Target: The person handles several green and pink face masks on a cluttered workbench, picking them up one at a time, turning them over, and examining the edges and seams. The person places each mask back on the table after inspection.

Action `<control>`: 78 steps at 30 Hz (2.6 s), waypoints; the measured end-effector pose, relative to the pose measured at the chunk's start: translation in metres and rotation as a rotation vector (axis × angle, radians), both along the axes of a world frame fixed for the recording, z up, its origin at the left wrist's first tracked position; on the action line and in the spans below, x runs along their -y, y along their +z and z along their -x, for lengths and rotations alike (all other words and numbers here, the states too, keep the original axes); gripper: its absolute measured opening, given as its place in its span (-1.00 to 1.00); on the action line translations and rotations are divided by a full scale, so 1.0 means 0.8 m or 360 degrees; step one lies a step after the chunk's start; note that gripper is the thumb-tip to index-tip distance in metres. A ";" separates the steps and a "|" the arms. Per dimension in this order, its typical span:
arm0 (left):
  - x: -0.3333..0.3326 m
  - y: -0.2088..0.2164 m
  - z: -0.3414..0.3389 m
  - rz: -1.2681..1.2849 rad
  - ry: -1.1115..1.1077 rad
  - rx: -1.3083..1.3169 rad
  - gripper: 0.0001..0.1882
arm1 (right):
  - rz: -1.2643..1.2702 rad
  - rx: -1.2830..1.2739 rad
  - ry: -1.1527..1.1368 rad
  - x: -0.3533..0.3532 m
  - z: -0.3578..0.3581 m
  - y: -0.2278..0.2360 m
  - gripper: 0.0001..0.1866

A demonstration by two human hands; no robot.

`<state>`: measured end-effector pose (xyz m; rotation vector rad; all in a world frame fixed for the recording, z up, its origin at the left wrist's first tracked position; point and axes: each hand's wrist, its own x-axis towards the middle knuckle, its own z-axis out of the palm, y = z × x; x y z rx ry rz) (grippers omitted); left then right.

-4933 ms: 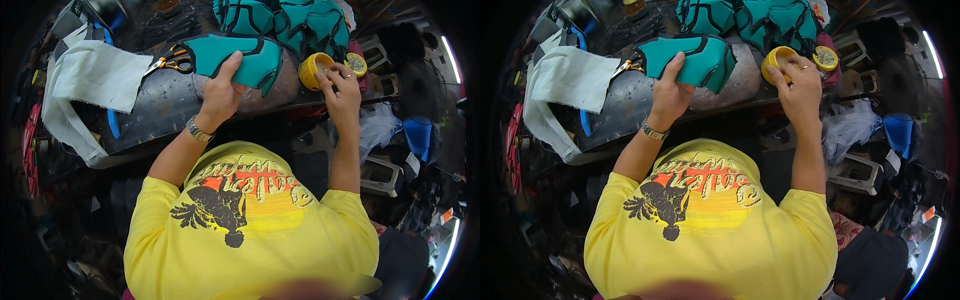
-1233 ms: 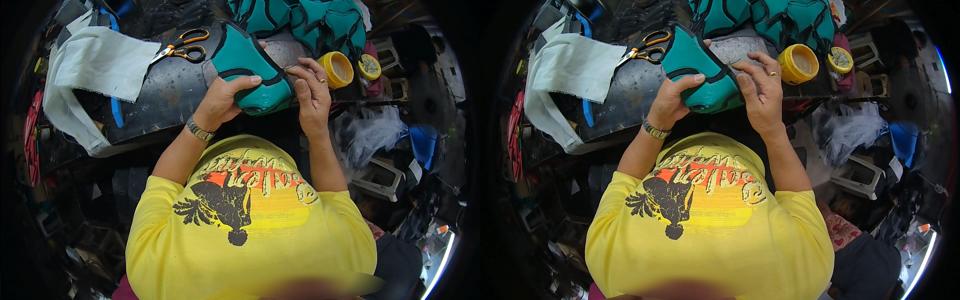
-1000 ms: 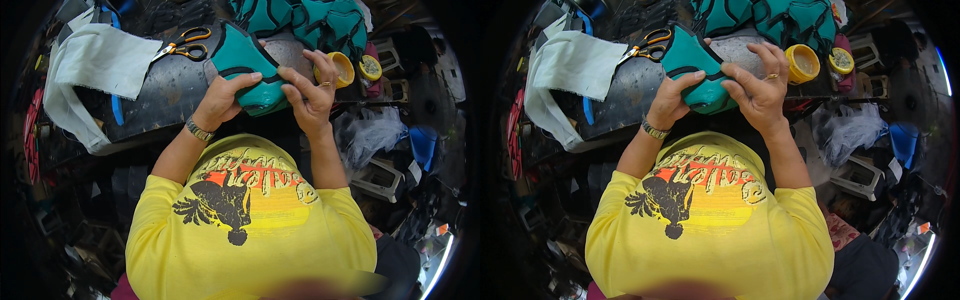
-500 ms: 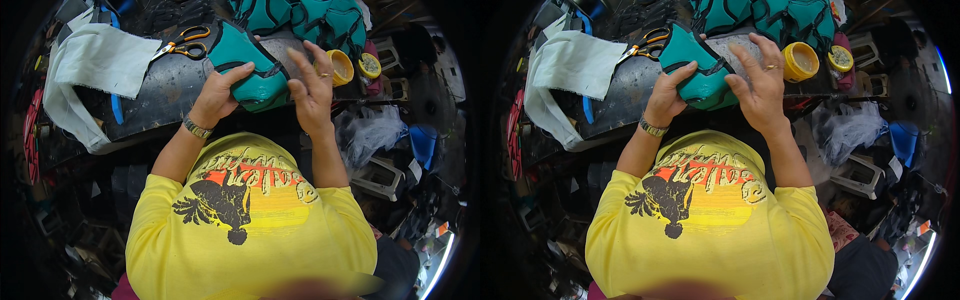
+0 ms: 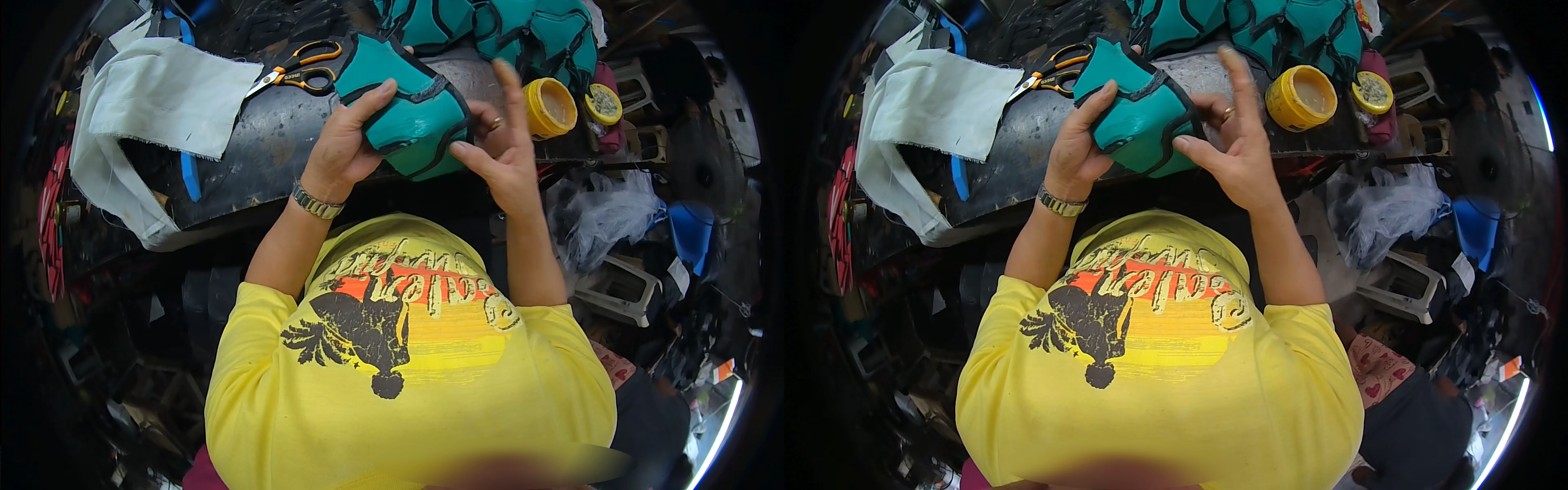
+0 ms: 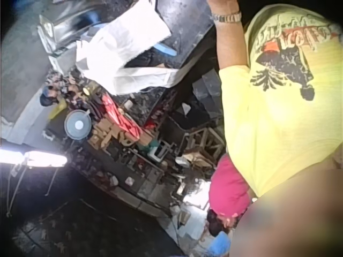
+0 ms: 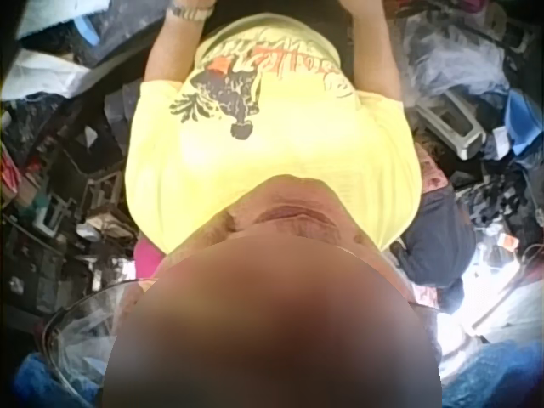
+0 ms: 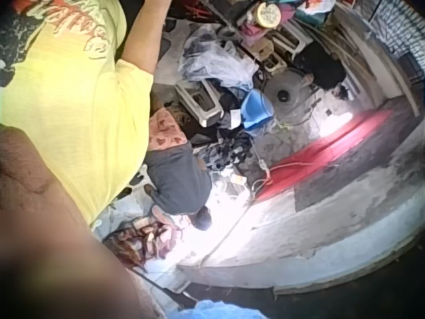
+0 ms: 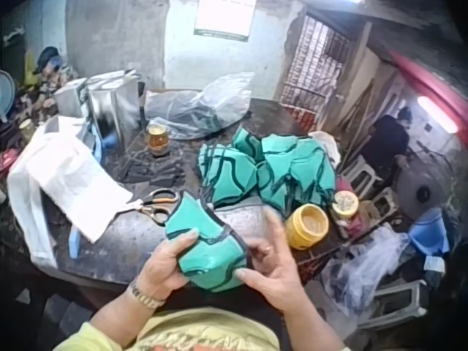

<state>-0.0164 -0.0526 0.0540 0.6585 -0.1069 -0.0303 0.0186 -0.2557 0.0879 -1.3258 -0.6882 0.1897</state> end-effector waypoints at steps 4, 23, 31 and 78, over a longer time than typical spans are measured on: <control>-0.004 -0.010 0.009 0.0109 -0.0171 -0.0073 -0.39 | -0.0219 -0.0416 -0.0099 -0.005 0.007 -0.014 -0.04; 0.015 -0.015 0.019 -0.0453 -0.0107 0.0030 -0.58 | -0.0226 -0.0229 -0.0406 -0.001 -0.011 -0.014 -0.33; 0.023 -0.007 0.026 -0.0179 -0.0174 -0.0099 -0.55 | -0.0201 0.0038 -0.0506 -0.009 -0.002 -0.012 -0.41; 0.037 -0.033 0.020 -0.0471 0.0047 0.0070 -0.56 | 0.1757 0.1498 -0.1111 0.006 0.012 -0.017 -0.36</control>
